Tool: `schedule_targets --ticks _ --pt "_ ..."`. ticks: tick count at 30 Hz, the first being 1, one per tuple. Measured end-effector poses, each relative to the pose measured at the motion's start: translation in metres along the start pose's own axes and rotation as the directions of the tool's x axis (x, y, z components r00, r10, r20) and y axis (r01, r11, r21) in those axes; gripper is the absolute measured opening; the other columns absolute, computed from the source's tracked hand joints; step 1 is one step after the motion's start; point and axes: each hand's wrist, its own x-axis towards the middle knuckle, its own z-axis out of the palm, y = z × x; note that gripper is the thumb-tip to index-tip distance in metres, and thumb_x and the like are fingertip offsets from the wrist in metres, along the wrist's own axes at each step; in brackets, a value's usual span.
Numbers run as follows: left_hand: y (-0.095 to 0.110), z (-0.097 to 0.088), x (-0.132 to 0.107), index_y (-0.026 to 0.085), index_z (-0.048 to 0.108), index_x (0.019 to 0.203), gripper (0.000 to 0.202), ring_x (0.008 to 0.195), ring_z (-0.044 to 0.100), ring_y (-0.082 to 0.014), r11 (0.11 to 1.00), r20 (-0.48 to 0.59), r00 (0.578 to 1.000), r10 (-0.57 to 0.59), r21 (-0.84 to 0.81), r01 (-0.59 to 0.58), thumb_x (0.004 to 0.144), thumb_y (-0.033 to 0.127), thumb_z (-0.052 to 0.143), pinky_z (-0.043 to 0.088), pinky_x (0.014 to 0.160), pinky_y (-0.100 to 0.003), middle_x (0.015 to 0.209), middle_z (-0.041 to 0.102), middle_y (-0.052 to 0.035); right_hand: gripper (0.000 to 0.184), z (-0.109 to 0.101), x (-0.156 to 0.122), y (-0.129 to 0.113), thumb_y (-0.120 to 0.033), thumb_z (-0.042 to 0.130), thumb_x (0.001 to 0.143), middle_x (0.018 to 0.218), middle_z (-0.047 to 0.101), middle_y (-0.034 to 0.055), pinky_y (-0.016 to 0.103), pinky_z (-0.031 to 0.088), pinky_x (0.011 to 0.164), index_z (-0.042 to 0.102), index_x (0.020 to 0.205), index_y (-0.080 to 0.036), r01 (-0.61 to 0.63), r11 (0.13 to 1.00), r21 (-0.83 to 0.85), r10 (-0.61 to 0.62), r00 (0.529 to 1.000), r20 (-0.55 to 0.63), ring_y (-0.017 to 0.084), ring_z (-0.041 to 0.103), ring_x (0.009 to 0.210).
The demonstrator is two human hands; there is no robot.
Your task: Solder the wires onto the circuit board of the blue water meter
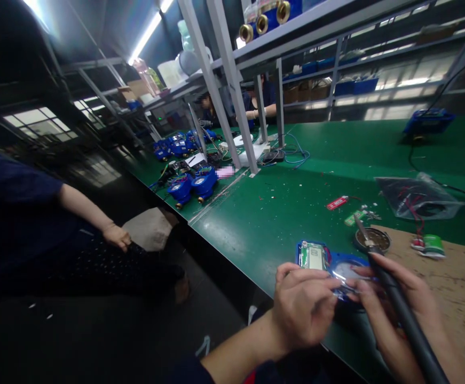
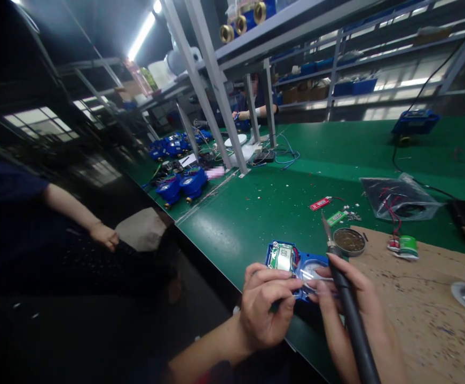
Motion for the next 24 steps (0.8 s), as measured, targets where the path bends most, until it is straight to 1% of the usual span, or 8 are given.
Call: schedule_targets --ticks 4,7,10,12,15,19,21,24 --pt "-0.002 0.000 -0.001 0.019 0.057 0.110 0.019 0.109 0.067 -0.0132 1.000 -0.008 1.000 0.009 -0.006 -0.009 0.091 0.017 0.061 0.039 0.100 -0.037 0.109 0.075 0.0016 0.064 0.004 0.003 -0.007 -0.044 0.071 0.088 0.113 0.065 0.0091 0.016 0.061 0.065 0.051 0.145 -0.025 -0.064 0.997 0.034 0.064 0.998 -0.010 0.015 0.071 0.077" --pt "-0.002 0.000 -0.002 0.019 0.057 0.108 0.018 0.109 0.067 -0.0129 1.000 -0.016 1.000 0.018 0.003 -0.018 0.091 0.018 0.061 0.039 0.102 -0.036 0.109 0.075 0.0021 0.070 0.009 0.005 -0.015 -0.047 0.075 0.082 0.109 0.064 0.0122 0.017 0.060 0.055 0.053 0.142 -0.018 -0.093 0.992 0.088 0.100 0.992 -0.072 0.017 0.070 0.068" --pt "-0.003 0.000 -0.003 0.019 0.057 0.110 0.019 0.109 0.067 -0.0132 1.000 -0.018 1.000 0.017 0.007 -0.017 0.092 0.018 0.062 0.040 0.101 -0.036 0.109 0.075 0.0020 0.075 0.013 0.006 -0.021 -0.047 0.077 0.078 0.108 0.063 0.0129 0.021 0.060 0.051 0.051 0.142 -0.017 -0.124 0.984 0.128 0.134 0.988 -0.071 0.019 0.069 0.063" --pt "-0.004 -0.001 -0.004 0.019 0.057 0.109 0.018 0.110 0.067 -0.0135 1.000 -0.020 1.000 0.017 0.004 -0.017 0.092 0.019 0.062 0.041 0.101 -0.037 0.111 0.074 0.0018 0.075 0.014 0.007 -0.024 -0.048 0.077 0.078 0.105 0.063 0.0125 0.023 0.060 0.049 0.051 0.142 -0.017 -0.133 0.982 0.132 0.143 0.987 -0.069 0.020 0.068 0.061" --pt "-0.005 -0.001 -0.005 0.018 0.057 0.108 0.015 0.111 0.066 -0.0135 1.000 -0.026 1.000 0.017 -0.008 -0.017 0.093 0.019 0.061 0.041 0.102 -0.036 0.112 0.074 0.0013 0.075 0.014 0.008 -0.027 -0.051 0.075 0.076 0.100 0.064 0.0125 0.022 0.057 0.044 0.054 0.138 -0.014 -0.119 0.987 0.106 0.128 0.988 -0.085 0.020 0.067 0.058" --pt "-0.007 0.000 -0.008 0.018 0.058 0.107 0.015 0.112 0.065 -0.0147 1.000 -0.052 0.998 0.024 0.001 -0.023 0.093 0.019 0.062 0.046 0.100 -0.037 0.112 0.074 0.0003 0.070 0.013 0.010 -0.025 -0.047 0.073 0.078 0.100 0.064 0.0119 0.018 0.058 0.051 0.056 0.137 -0.014 -0.044 0.998 0.042 0.047 0.996 -0.073 0.019 0.069 0.065" --pt "-0.008 0.000 -0.009 0.018 0.059 0.106 0.015 0.112 0.065 -0.0164 1.000 -0.067 0.998 0.022 -0.005 -0.022 0.092 0.020 0.063 0.050 0.097 -0.037 0.112 0.074 -0.0007 0.069 0.013 0.010 -0.023 -0.045 0.073 0.079 0.099 0.064 0.0112 0.016 0.058 0.053 0.056 0.139 -0.014 -0.034 0.999 0.015 0.035 0.997 -0.063 0.017 0.069 0.068" --pt "-0.008 0.000 -0.009 0.017 0.058 0.106 0.016 0.112 0.064 -0.0176 0.999 -0.056 0.998 0.005 -0.034 -0.007 0.091 0.018 0.064 0.051 0.097 -0.037 0.112 0.073 -0.0017 0.071 0.012 0.011 -0.015 -0.046 0.073 0.080 0.098 0.063 0.0102 0.014 0.057 0.055 0.056 0.141 -0.013 -0.027 0.999 -0.016 0.026 0.998 -0.065 0.015 0.068 0.069"
